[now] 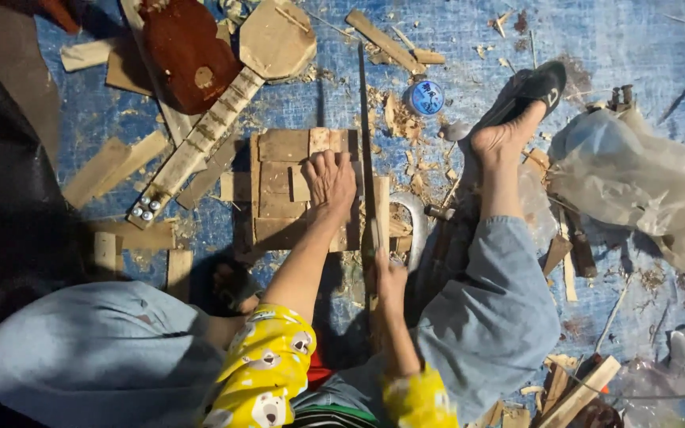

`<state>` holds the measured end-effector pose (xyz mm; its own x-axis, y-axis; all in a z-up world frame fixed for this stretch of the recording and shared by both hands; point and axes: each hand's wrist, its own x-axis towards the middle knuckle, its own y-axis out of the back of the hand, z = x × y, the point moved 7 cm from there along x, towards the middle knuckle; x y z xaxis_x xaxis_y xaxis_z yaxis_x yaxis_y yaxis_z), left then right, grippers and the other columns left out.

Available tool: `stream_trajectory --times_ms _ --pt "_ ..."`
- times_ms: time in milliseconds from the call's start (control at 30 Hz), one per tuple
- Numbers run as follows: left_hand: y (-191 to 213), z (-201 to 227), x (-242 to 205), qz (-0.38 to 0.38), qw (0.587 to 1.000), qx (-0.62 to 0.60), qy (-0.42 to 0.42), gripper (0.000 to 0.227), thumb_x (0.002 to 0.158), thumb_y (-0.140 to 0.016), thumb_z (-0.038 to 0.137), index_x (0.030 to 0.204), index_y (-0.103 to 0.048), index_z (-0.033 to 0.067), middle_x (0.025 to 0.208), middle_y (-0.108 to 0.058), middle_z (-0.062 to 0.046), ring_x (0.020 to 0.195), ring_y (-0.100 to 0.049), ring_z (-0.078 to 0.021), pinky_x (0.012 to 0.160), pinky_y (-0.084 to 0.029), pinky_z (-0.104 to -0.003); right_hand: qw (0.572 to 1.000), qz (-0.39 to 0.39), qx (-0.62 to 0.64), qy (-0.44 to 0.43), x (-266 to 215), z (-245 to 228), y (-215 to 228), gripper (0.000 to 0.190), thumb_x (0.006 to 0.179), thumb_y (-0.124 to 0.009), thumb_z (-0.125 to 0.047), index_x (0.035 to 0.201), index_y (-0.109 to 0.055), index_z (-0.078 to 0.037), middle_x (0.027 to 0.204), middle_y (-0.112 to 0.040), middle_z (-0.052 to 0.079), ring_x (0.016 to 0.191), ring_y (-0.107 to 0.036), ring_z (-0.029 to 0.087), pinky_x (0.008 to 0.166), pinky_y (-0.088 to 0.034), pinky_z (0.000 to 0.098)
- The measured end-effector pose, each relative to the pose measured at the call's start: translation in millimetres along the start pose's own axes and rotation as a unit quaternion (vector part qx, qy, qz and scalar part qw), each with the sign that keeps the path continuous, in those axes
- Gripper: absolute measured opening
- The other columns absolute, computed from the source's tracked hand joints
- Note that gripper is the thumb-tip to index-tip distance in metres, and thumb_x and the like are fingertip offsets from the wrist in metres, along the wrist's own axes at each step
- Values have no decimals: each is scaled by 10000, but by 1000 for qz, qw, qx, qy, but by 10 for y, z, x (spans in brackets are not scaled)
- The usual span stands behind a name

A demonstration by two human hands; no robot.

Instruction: Using a hand saw to cut a wooden component to size for a stringed instrument.

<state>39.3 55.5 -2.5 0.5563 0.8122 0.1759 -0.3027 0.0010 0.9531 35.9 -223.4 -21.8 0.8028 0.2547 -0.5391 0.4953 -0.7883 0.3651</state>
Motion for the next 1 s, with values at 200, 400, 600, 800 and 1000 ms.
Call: stream_trajectory --times_ms 200,400,600,800,1000 --pt "-206 -75 30 47 997 -54 -6 137 947 -571 263 972 -529 134 937 -482 -70 972 -530 -290 969 -375 -520 990 20 116 -74 -990 307 713 603 980 -687 -415 549 -607 -2 399 -438 84 316 -412 174 325 -329 291" --pt "116 -155 -127 50 995 -73 -48 337 901 -614 271 1205 -547 141 1120 -501 -83 1143 -489 -295 1012 -349 -509 990 53 15 128 -539 -124 873 645 997 -693 -330 469 -493 -16 425 -378 70 462 -361 150 407 -298 366" --pt "482 -251 -421 -89 989 -90 -72 866 789 -833 428 1467 -395 116 1314 -486 -125 1286 -442 -330 1155 -156 -686 977 102 136 131 -109 -719 634 595 1061 -606 -326 514 -517 -109 394 -363 10 326 -345 94 347 -254 258" --pt "214 -758 -580 -174 962 -189 97 653 690 -913 436 1147 -578 112 1177 -542 -109 942 -679 -485 800 -538 -635 967 140 138 161 161 -466 690 603 1049 -659 -367 522 -533 -104 397 -399 31 356 -356 99 366 -254 263" --pt "516 -1091 -805 -79 839 -484 237 530 833 -858 489 1138 -693 88 1071 -705 -121 978 -723 -323 799 -568 -455 959 153 203 126 399 -18 736 596 1032 -701 -409 549 -579 -82 399 -434 68 300 -371 131 318 -264 283"
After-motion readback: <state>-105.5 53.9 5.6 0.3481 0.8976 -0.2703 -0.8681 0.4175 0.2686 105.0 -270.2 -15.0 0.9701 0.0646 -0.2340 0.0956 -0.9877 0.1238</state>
